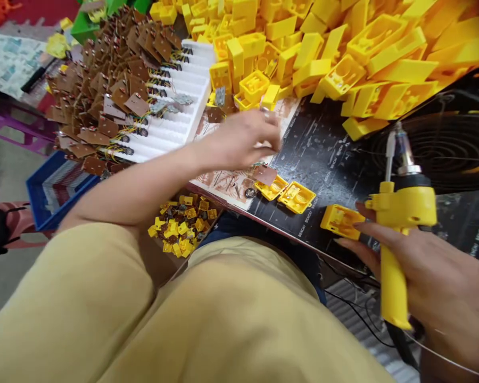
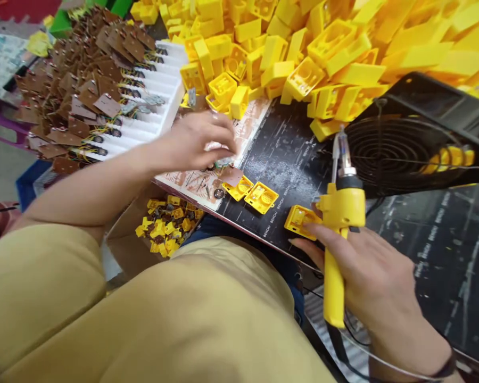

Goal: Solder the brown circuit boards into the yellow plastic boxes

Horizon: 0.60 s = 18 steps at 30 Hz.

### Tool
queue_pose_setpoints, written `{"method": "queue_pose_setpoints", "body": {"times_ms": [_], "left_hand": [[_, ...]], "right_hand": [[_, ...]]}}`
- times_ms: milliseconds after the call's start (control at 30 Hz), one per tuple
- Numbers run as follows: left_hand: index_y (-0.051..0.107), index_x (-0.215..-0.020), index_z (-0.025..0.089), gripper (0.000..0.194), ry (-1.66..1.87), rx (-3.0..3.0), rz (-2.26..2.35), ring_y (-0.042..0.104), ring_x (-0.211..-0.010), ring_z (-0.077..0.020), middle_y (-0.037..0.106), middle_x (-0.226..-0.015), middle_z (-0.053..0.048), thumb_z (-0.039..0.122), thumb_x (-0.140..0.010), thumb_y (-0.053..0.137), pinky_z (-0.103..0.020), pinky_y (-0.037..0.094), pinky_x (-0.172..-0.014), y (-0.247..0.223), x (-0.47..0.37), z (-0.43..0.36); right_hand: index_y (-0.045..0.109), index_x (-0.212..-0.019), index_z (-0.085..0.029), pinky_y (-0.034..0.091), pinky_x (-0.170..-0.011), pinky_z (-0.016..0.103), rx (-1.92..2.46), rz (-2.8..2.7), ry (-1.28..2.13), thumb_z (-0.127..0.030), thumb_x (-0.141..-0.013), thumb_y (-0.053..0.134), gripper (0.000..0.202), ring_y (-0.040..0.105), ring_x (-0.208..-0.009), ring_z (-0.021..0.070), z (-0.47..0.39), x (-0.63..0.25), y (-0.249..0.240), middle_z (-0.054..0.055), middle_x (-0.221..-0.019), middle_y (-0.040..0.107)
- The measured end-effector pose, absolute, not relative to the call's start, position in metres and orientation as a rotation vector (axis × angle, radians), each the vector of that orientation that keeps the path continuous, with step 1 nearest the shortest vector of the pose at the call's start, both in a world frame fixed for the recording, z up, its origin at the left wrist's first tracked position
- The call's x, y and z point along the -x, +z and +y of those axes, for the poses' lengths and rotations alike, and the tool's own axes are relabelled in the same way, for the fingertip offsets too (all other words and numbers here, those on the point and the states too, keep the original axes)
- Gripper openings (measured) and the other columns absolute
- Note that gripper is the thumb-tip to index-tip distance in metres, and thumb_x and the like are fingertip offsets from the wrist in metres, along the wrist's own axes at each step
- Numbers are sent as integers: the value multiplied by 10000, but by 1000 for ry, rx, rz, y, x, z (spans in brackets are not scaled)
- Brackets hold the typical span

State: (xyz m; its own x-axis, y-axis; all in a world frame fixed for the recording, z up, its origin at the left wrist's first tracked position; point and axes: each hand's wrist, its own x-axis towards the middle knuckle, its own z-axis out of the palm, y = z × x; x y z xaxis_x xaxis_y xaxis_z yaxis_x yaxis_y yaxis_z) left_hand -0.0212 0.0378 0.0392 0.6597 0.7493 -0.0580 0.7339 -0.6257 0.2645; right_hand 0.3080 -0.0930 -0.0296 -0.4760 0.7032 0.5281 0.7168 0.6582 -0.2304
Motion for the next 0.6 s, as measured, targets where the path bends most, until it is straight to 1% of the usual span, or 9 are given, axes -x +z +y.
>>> {"method": "queue_pose_setpoints", "body": {"times_ms": [67, 100, 167, 233, 300, 367, 467, 533, 600], "left_hand": [[768, -1069, 271, 250, -27, -2695, 1188, 632, -1279, -254, 726, -1265, -33, 242, -955, 548, -405, 449, -1092, 42, 56, 48], [756, -1108, 265, 267, -86, -2740, 1165, 584, -1359, -256, 702, -1348, -31, 226, -958, 539, -411, 422, -1137, 40, 71, 52], [716, -1186, 238, 308, -217, -2815, 1095, 473, -1490, -251, 616, -1515, -26, 182, -965, 509, -440, 349, -1228, 32, 92, 57], [712, -1112, 197, 261, -307, -2850, 1051, 434, -1532, -263, 587, -1559, -48, 175, -971, 493, -474, 315, -1262, 21, 102, 61], [707, -946, 183, 206, -245, -2827, 1043, 532, -1464, -282, 692, -1427, -76, 215, -968, 505, -494, 360, -1234, 12, 104, 63], [694, -872, 192, 197, -12, -2727, 1031, 661, -1319, -288, 780, -1231, -86, 289, -952, 542, -486, 450, -1159, 11, 106, 62], [704, -946, 203, 237, 340, -2405, 1027, 756, -1133, -266, 806, -1077, -94, 423, -939, 617, -418, 574, -996, 16, 107, 58], [699, -1001, 207, 294, 463, -2161, 1042, 776, -1067, -252, 799, -995, -88, 488, -961, 621, -385, 612, -904, 19, 103, 55], [687, -1027, 208, 320, 541, -1978, 1041, 790, -993, -239, 774, -917, -64, 511, -986, 593, -385, 625, -839, 22, 91, 53]], "right_hand": [[642, -1115, -193, 489, -580, 305, 975, -2409, -198, -479, -1021, 592, 305, 573, -517, 156, -85, -310, -33, -37, -630, 575], [618, -1124, -184, 509, -603, 318, 977, -2434, -206, -506, -1036, 546, 342, 602, -549, 173, -83, -311, -36, -13, -674, 617], [583, -1155, -170, 547, -649, 346, 1003, -2453, -164, -517, -1044, 518, 370, 672, -660, 211, -80, -311, -40, 68, -856, 719], [573, -1174, -165, 580, -686, 368, 1015, -2433, -94, -488, -1027, 565, 354, 721, -772, 245, -80, -309, -45, 135, -1034, 747], [572, -1191, -178, 609, -720, 369, 1052, -2392, -32, -421, -1010, 616, 306, 752, -896, 267, -83, -307, -48, 154, -1134, 743], [561, -1238, -200, 630, -745, 351, 1107, -2330, -10, -349, -981, 674, 318, 761, -989, 267, -86, -303, -50, 140, -1181, 740], [522, -1312, -225, 649, -779, 347, 1167, -2247, -27, -336, -963, 708, 411, 763, -1035, 258, -88, -291, -56, 133, -1219, 731], [530, -1295, -229, 652, -795, 348, 1170, -2233, -21, -368, -970, 702, 393, 767, -1027, 254, -85, -276, -60, 129, -1218, 733], [548, -1262, -220, 645, -743, 331, 1145, -2228, -18, -389, -944, 738, 407, 776, -947, 243, -79, -258, -63, 125, -1188, 744]]}}
